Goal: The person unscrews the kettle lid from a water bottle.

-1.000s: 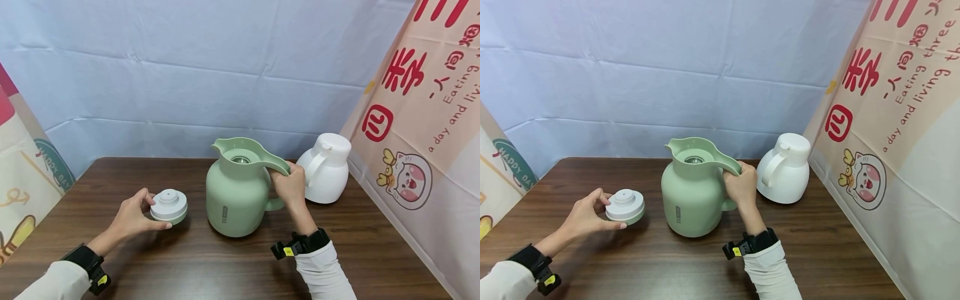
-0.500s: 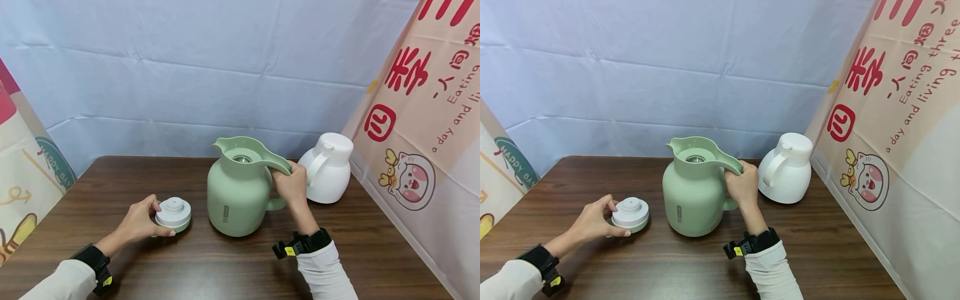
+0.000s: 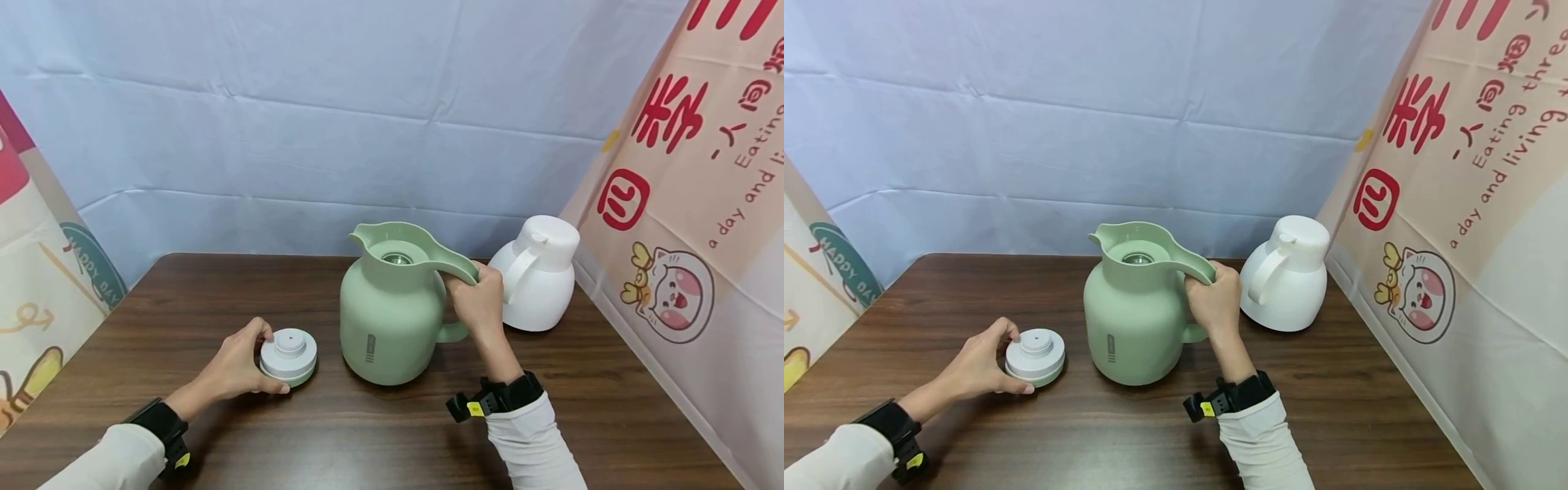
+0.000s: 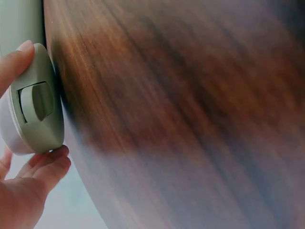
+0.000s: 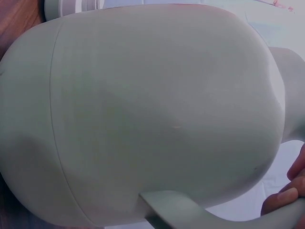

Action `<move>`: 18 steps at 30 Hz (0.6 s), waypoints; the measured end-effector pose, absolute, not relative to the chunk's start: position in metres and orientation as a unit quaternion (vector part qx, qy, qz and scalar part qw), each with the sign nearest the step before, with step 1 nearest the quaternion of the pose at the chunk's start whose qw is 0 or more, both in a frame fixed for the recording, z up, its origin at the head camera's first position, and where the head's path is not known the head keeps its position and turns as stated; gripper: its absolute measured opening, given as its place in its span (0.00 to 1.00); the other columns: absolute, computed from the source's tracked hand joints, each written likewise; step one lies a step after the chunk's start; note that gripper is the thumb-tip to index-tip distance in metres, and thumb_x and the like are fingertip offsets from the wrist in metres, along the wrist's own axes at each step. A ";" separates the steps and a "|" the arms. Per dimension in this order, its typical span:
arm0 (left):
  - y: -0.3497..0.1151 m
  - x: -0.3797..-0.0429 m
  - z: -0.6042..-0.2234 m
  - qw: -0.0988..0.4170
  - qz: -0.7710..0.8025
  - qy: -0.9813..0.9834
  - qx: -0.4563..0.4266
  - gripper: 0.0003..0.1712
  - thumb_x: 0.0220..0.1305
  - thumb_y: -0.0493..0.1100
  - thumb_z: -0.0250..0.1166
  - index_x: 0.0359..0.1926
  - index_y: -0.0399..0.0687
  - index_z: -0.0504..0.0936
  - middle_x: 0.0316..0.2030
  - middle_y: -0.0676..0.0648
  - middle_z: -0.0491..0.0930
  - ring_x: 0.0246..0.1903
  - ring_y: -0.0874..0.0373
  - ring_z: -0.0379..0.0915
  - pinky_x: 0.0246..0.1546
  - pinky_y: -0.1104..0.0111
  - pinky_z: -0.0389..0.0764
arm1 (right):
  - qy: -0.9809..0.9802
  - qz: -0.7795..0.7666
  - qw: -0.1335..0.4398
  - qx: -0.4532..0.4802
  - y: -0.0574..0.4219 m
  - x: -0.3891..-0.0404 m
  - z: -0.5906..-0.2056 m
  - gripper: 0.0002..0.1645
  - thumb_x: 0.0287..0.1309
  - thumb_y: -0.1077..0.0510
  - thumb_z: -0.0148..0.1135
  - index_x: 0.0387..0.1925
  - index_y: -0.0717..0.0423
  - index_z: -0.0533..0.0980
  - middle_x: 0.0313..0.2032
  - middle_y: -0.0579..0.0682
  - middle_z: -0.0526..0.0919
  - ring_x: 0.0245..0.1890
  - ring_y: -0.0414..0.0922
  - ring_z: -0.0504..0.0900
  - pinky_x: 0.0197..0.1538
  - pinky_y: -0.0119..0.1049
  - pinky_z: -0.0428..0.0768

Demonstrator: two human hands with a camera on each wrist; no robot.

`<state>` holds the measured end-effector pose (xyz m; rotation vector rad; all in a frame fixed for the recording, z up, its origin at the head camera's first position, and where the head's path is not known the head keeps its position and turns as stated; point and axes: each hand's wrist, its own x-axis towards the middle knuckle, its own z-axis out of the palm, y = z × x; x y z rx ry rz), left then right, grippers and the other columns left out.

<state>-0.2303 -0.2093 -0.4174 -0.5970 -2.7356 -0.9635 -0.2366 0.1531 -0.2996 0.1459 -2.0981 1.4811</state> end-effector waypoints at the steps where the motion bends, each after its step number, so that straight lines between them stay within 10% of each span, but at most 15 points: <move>1: -0.209 -0.230 -0.417 0.092 -0.321 -0.920 -0.205 0.47 0.18 0.58 0.83 0.41 0.48 0.66 0.37 0.51 0.73 0.37 0.58 0.71 0.35 0.61 0.73 | -0.784 0.552 0.280 0.054 0.151 -0.233 -0.296 0.28 0.50 0.65 0.64 0.05 0.53 0.59 0.05 0.37 0.55 0.09 0.39 0.54 0.17 0.31 0.56; 18: -0.205 -0.227 -0.421 0.075 -0.267 -0.939 -0.202 0.60 0.18 0.60 0.82 0.55 0.35 0.70 0.42 0.43 0.72 0.42 0.48 0.71 0.40 0.55 0.73 | -0.788 0.539 0.293 0.058 0.143 -0.219 -0.282 0.29 0.51 0.68 0.63 0.05 0.53 0.57 0.05 0.41 0.55 0.09 0.35 0.51 0.18 0.30 0.55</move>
